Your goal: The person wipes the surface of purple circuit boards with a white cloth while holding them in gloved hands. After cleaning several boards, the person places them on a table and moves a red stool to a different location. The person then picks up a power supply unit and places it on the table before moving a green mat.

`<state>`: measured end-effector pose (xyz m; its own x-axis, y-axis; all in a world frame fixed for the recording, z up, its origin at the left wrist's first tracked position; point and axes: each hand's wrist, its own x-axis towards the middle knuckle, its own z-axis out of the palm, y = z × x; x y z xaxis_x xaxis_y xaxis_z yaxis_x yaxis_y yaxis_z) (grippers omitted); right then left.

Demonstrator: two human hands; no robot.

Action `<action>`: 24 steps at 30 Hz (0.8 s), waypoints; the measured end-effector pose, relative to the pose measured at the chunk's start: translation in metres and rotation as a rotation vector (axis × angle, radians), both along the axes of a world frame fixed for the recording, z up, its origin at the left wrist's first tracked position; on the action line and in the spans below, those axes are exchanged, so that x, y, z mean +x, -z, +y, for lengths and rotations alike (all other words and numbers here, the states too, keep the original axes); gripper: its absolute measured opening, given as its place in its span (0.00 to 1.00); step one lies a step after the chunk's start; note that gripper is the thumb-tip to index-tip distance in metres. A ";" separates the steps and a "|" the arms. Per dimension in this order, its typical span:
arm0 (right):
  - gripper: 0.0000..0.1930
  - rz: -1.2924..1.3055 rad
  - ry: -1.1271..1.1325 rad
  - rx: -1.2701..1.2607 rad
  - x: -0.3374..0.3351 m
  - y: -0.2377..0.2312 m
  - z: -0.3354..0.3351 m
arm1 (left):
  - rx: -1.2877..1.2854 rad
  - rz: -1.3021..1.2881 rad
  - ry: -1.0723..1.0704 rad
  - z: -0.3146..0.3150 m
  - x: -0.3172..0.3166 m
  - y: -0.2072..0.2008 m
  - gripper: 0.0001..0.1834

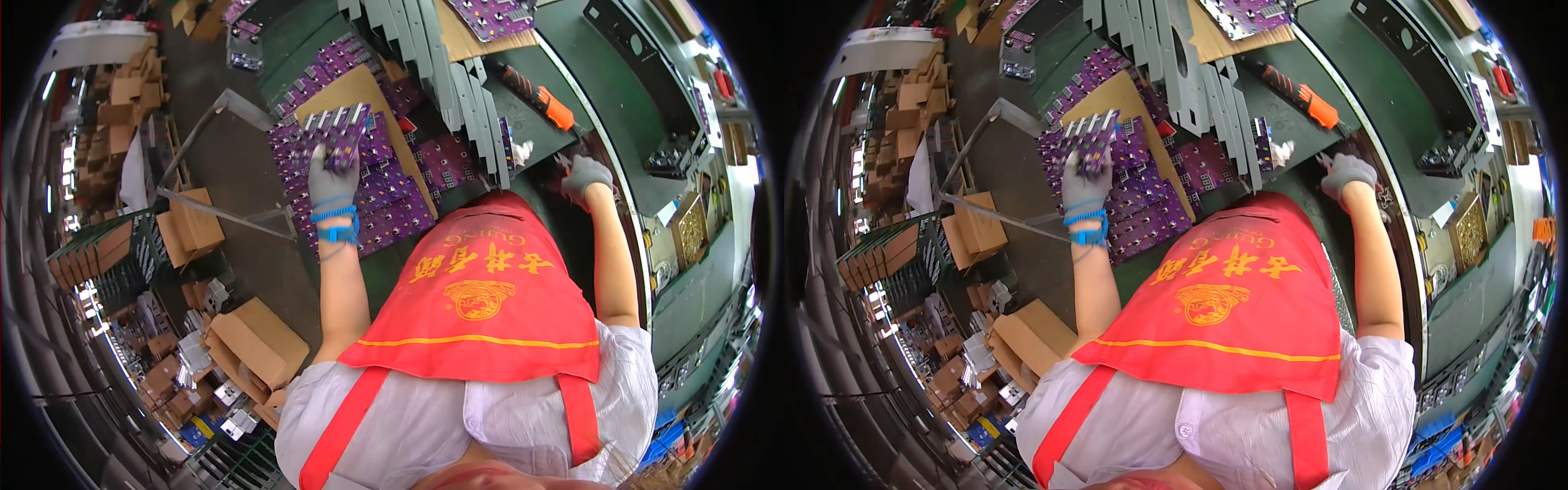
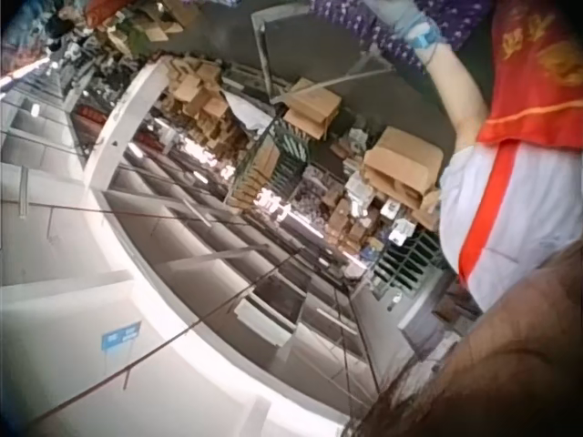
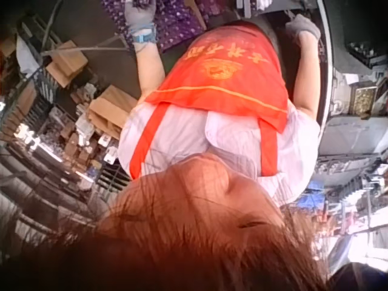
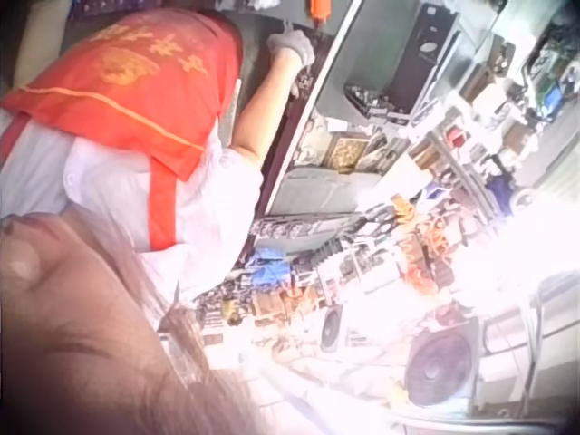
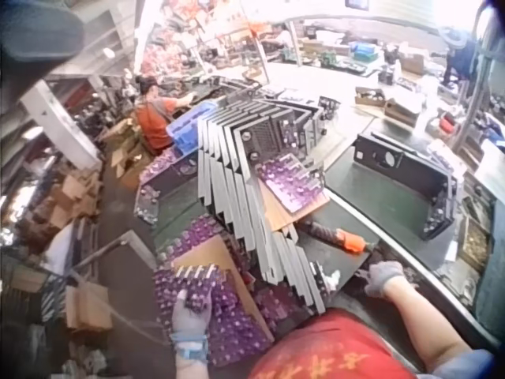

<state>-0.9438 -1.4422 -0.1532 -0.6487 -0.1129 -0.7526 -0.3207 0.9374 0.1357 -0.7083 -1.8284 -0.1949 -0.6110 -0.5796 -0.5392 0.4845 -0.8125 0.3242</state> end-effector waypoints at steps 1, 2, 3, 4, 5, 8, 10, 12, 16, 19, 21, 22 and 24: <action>0.23 0.066 -0.022 -0.162 -0.010 0.013 -0.001 | 0.005 -0.036 0.020 -0.016 -0.014 0.018 0.15; 0.22 0.093 0.035 -0.292 -0.018 0.026 -0.010 | 0.024 -0.071 0.017 -0.029 -0.029 0.032 0.14; 0.21 0.121 0.095 -0.420 -0.028 0.038 -0.019 | 0.046 -0.103 0.018 -0.041 -0.044 0.046 0.14; 0.20 0.187 0.027 -0.438 -0.035 0.049 -0.031 | -0.192 -0.203 0.053 -0.056 -0.051 0.071 0.14; 0.19 0.250 -0.048 -0.461 -0.041 0.056 -0.047 | -0.435 -0.305 0.077 -0.075 -0.049 0.100 0.14; 0.19 0.063 0.121 -0.402 -0.069 0.075 -0.091 | -0.897 -0.658 0.239 -0.098 -0.066 0.122 0.16; 0.22 -0.004 0.061 -0.398 -0.083 0.081 -0.113 | -1.068 -0.922 0.372 -0.104 -0.078 0.115 0.20; 0.25 0.075 0.047 -0.478 -0.079 0.085 -0.123 | -1.186 -1.180 0.564 -0.082 -0.097 0.073 0.24; 0.26 0.298 0.158 -0.819 -0.081 0.125 -0.132 | -1.178 -1.267 0.752 -0.083 -0.093 0.054 0.38; 0.19 0.272 0.111 -0.889 -0.078 0.098 -0.101 | -1.244 -1.311 0.861 -0.055 -0.093 -0.008 0.53; 0.20 0.110 0.110 -0.922 -0.056 0.084 -0.075 | -1.166 -1.202 0.843 -0.038 -0.086 -0.037 0.53; 0.21 0.028 0.105 -0.939 -0.046 0.080 -0.062 | -1.135 -1.091 0.794 -0.033 -0.080 -0.042 0.52; 0.26 -0.044 -0.043 -0.736 -0.025 0.088 -0.041 | -1.062 -0.928 0.764 -0.023 -0.075 -0.045 0.43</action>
<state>-0.9693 -1.4831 -0.2413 -0.6032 -0.6235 -0.4974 -0.3496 0.7672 -0.5377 -0.7834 -1.8509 -0.1495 -0.6259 -0.6422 -0.4425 -0.5866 0.0137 0.8097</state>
